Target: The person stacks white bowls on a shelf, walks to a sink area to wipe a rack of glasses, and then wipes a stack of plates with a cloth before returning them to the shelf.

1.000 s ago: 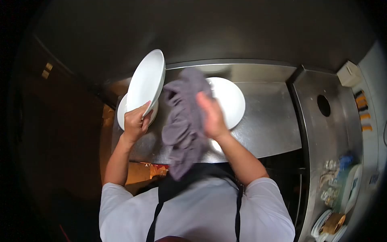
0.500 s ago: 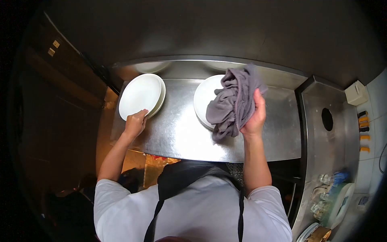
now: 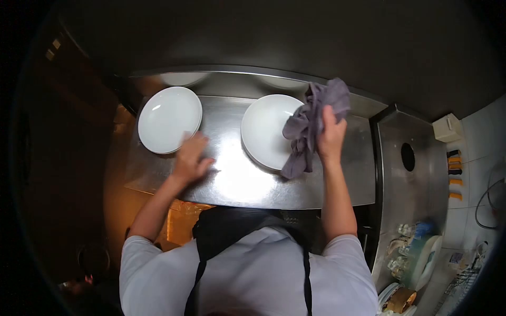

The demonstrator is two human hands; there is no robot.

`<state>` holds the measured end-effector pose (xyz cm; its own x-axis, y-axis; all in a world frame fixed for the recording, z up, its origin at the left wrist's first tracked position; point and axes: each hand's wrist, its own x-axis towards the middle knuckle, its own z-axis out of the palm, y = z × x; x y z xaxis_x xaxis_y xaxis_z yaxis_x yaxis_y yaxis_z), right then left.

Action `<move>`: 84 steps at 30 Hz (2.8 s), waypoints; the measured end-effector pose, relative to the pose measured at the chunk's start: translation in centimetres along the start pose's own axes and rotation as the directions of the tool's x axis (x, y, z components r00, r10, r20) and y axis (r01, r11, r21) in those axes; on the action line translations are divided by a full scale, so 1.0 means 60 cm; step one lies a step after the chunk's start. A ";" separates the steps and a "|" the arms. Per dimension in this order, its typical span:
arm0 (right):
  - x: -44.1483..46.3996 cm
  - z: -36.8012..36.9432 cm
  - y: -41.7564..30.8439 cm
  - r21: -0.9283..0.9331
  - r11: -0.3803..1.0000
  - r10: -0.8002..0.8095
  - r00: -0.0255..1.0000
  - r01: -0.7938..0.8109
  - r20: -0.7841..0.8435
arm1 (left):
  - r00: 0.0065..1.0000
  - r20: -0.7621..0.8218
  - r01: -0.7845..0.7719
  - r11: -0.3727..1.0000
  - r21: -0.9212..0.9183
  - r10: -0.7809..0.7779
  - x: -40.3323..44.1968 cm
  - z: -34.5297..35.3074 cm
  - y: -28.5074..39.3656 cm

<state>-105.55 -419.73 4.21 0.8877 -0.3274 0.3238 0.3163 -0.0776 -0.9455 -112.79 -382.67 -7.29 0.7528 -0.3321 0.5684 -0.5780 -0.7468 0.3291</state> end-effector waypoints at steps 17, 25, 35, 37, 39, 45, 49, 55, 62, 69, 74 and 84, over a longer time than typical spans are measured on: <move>0.142 0.064 0.232 -0.208 0.257 0.135 0.178 0.944 0.975 | 0.987 0.003 -0.153 0.950 -0.271 0.159 0.099 0.183 0.158; -0.072 -0.059 0.118 -0.679 0.368 0.249 0.637 0.635 0.730 | 0.997 0.017 -0.066 0.935 -0.349 0.077 0.085 0.201 0.154; -0.035 0.053 0.030 -0.079 0.994 0.088 0.966 -0.071 0.243 | 0.957 -0.169 0.134 0.874 -0.467 -0.237 0.068 0.188 0.176; 0.036 0.035 0.045 -0.545 0.819 0.069 0.914 0.177 0.399 | 0.957 -0.081 0.197 0.828 -0.525 -0.279 0.059 0.211 0.163; 0.053 0.015 0.102 -0.752 0.476 0.044 0.841 0.457 0.539 | 0.953 -0.011 0.247 0.796 -0.552 -0.303 0.055 0.217 0.163; 0.006 0.039 0.222 -0.718 0.162 0.041 0.722 0.677 0.690 | 0.865 0.168 0.478 0.676 -0.561 -0.472 0.057 0.207 0.169; -0.049 0.096 0.219 -0.601 0.443 0.136 0.613 0.665 0.778 | 0.897 -0.040 0.360 0.779 -0.513 -0.440 0.047 0.238 0.161; -0.154 0.085 0.111 -0.512 0.724 0.176 0.594 0.463 0.785 | 0.770 0.216 0.559 0.473 -0.681 -0.600 0.056 0.217 0.162; -0.114 -0.098 0.014 -0.266 0.947 0.263 0.914 -0.182 0.310 | 0.977 0.210 0.050 0.998 -0.038 -0.041 0.113 0.164 0.132; -0.103 -0.184 0.024 0.459 0.869 0.320 0.916 -0.183 -0.241 | 0.570 0.635 -0.515 0.829 -0.219 0.522 0.178 0.174 0.123; -0.148 -0.226 0.082 0.438 0.898 0.251 0.874 -0.049 -0.417 | 0.685 0.533 -0.352 0.867 -0.354 0.496 0.237 0.113 0.165; -0.103 0.008 -0.029 -0.450 0.686 -0.613 0.787 0.572 0.067 | 0.951 -0.055 -0.287 0.802 -0.524 0.305 0.289 0.070 0.260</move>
<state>-111.45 -417.12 3.87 0.5274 -0.1474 0.8367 0.5740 -0.6642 -0.4789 -107.43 -402.53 4.53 0.5223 -0.5113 0.6824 -0.8448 -0.2013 0.4958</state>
